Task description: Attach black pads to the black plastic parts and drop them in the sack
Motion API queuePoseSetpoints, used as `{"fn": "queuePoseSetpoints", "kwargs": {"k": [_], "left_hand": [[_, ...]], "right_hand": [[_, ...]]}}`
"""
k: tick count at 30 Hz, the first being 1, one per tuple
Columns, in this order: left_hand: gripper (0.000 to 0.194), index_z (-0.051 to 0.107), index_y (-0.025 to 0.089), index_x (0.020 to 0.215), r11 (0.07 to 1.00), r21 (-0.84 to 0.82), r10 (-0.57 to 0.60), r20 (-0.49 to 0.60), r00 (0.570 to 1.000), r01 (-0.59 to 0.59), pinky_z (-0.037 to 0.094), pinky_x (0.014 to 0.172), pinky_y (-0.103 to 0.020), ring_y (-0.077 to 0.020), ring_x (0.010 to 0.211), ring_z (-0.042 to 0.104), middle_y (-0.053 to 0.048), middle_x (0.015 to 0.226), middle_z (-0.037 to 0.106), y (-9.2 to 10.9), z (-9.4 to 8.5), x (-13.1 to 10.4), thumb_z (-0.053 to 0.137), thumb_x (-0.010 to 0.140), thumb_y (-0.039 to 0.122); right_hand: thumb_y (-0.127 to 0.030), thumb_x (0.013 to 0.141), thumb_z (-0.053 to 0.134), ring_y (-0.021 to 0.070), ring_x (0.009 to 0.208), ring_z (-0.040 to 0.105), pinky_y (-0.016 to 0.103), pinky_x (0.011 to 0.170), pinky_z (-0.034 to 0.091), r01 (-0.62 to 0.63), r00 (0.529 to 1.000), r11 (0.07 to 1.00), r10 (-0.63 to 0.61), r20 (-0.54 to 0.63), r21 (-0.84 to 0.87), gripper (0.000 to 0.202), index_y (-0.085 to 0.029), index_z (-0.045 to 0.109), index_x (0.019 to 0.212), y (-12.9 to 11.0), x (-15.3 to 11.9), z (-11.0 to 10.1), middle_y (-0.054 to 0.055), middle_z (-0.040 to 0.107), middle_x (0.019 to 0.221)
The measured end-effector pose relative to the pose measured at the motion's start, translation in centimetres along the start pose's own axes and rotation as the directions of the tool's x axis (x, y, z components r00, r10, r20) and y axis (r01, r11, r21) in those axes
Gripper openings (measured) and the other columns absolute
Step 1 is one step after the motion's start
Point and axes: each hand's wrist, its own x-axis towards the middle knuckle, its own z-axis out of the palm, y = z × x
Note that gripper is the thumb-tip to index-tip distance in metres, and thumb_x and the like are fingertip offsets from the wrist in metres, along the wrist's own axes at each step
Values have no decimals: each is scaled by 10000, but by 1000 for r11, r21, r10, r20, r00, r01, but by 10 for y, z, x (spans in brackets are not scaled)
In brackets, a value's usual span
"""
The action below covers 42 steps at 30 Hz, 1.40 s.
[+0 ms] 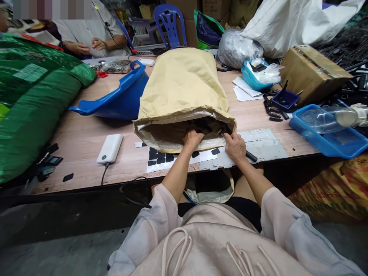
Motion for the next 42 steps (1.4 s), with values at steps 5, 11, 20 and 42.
{"fn": "queuePoseSetpoints", "kwargs": {"k": [5,11,20,42], "left_hand": [[203,753,212,961,967,-35,251,-57,966,-253,498,757,-316,-261,889,708,-73,908,773,-25,-13,-37,707,805,334],[158,762,232,968,792,-89,610,61,790,-604,486,881,-333,-228,942,629,-33,966,752,-69,-1,-62,768,819,286],[230,779,233,1011,783,-129,620,73,781,-609,472,906,-355,-239,970,620,-35,978,735,-79,12,-53,838,812,333],[163,713,214,825,801,-122,594,53,802,-586,446,847,-325,-219,933,588,-23,893,671,-76,15,-53,841,827,315]], "right_hand": [[-220,1018,426,265,970,447,355,755,292,0,1000,1000,0,8,14,414,-234,652,1364,0,0,-2,128,599,1071],[-229,1017,433,264,954,449,351,767,312,-4,1000,1000,4,4,13,406,-219,654,1357,1,0,-1,133,603,1070],[-221,1001,467,249,937,488,338,763,360,-11,1000,995,13,-14,99,387,-223,689,1319,4,2,-5,122,616,1044],[-262,1038,443,192,879,632,284,794,516,62,995,795,-99,29,604,409,-283,702,1354,-61,-73,-40,56,662,942]]}}
